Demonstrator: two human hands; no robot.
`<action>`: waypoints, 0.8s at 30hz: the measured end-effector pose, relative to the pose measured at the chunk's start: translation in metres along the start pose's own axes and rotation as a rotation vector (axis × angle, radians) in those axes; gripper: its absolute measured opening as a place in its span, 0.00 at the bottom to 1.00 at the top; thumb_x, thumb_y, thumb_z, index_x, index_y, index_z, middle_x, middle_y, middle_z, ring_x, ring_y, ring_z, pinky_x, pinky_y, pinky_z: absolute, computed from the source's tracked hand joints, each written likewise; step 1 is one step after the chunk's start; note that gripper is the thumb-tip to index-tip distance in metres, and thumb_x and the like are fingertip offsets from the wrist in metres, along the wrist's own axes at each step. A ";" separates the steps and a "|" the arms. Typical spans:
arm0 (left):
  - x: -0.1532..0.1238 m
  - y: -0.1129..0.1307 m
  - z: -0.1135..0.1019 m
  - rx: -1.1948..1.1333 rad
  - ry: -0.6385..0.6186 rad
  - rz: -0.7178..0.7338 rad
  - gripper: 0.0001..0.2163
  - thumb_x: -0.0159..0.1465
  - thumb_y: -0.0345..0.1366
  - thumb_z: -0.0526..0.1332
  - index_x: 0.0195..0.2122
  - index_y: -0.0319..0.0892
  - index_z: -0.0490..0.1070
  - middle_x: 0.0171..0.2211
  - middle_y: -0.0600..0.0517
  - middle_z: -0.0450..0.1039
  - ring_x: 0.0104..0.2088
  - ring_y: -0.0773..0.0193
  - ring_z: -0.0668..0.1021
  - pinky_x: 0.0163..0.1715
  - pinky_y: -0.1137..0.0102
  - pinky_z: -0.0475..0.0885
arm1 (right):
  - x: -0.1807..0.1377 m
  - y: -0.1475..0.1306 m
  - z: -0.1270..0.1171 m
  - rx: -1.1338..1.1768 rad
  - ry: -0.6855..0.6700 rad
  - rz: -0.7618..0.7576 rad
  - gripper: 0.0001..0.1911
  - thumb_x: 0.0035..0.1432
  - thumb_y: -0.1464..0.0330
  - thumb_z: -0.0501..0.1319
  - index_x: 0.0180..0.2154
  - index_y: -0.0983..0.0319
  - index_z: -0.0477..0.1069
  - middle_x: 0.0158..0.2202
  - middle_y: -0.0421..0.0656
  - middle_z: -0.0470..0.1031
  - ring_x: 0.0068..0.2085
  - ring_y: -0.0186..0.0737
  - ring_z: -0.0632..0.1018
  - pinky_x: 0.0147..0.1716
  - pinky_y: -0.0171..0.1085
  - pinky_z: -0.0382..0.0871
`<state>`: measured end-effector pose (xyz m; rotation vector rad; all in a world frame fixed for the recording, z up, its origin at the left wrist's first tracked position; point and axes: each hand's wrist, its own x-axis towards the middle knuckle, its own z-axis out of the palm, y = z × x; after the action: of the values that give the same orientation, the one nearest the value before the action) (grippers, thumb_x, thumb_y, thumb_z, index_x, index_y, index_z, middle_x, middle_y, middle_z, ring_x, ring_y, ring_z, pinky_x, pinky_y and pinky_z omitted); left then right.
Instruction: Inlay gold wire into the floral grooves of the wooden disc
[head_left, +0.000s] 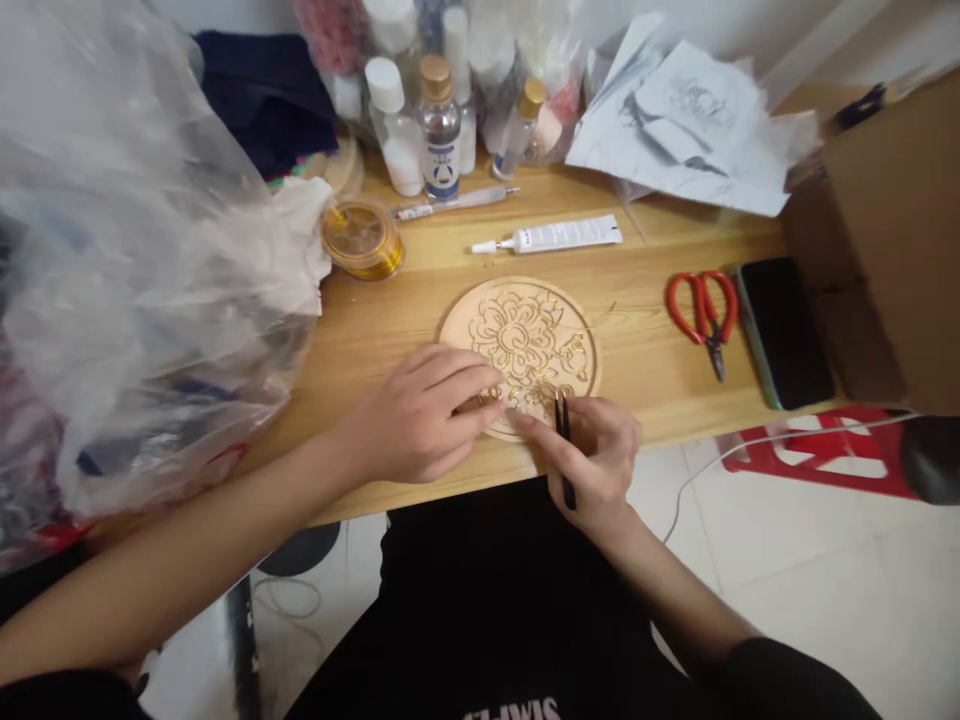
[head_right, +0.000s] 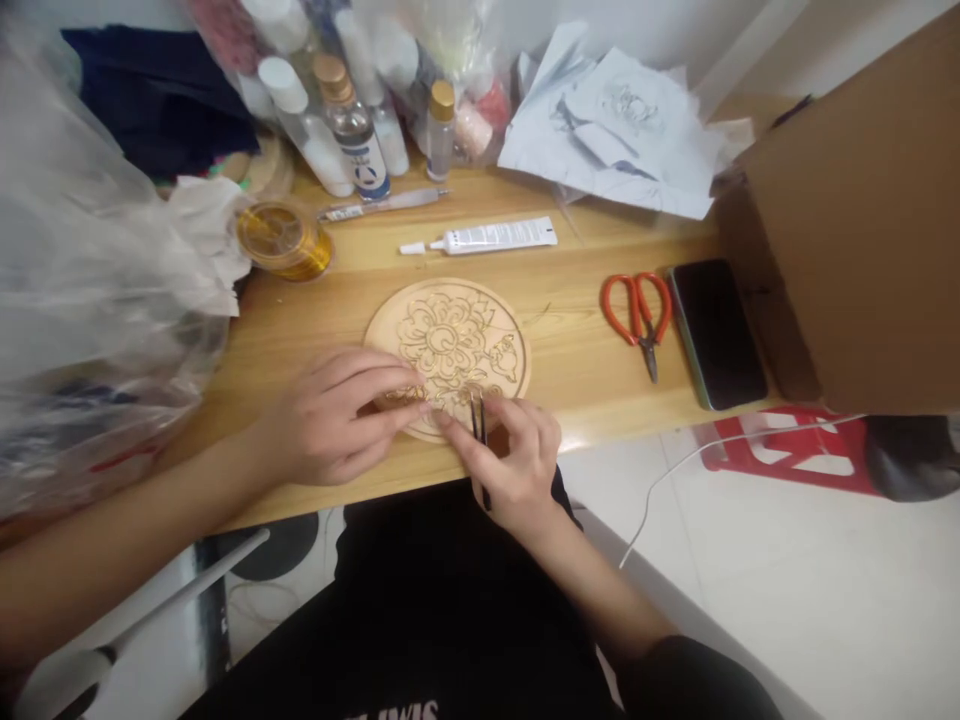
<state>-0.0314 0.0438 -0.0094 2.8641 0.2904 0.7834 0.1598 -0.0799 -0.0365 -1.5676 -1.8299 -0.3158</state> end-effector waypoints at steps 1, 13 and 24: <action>0.000 0.000 0.000 -0.009 -0.003 0.007 0.09 0.62 0.29 0.58 0.41 0.39 0.75 0.44 0.44 0.75 0.46 0.52 0.74 0.43 0.58 0.72 | 0.001 0.000 0.001 -0.016 -0.011 -0.013 0.13 0.57 0.73 0.64 0.44 0.53 0.75 0.46 0.44 0.65 0.47 0.42 0.69 0.45 0.41 0.67; -0.001 -0.001 0.003 -0.056 -0.040 -0.025 0.10 0.62 0.30 0.57 0.44 0.39 0.74 0.46 0.44 0.74 0.47 0.52 0.73 0.45 0.56 0.71 | 0.004 -0.001 0.000 -0.049 -0.112 0.021 0.15 0.59 0.75 0.59 0.45 0.55 0.75 0.47 0.46 0.65 0.48 0.45 0.69 0.46 0.44 0.66; 0.001 -0.003 0.001 -0.057 -0.076 -0.037 0.10 0.62 0.29 0.58 0.44 0.39 0.73 0.47 0.43 0.73 0.47 0.51 0.73 0.44 0.56 0.73 | 0.007 0.000 -0.005 -0.030 -0.192 0.027 0.16 0.59 0.75 0.58 0.47 0.54 0.73 0.48 0.46 0.64 0.49 0.46 0.68 0.45 0.45 0.63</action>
<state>-0.0306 0.0464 -0.0101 2.8191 0.3053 0.6638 0.1609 -0.0777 -0.0287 -1.6914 -1.9541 -0.1863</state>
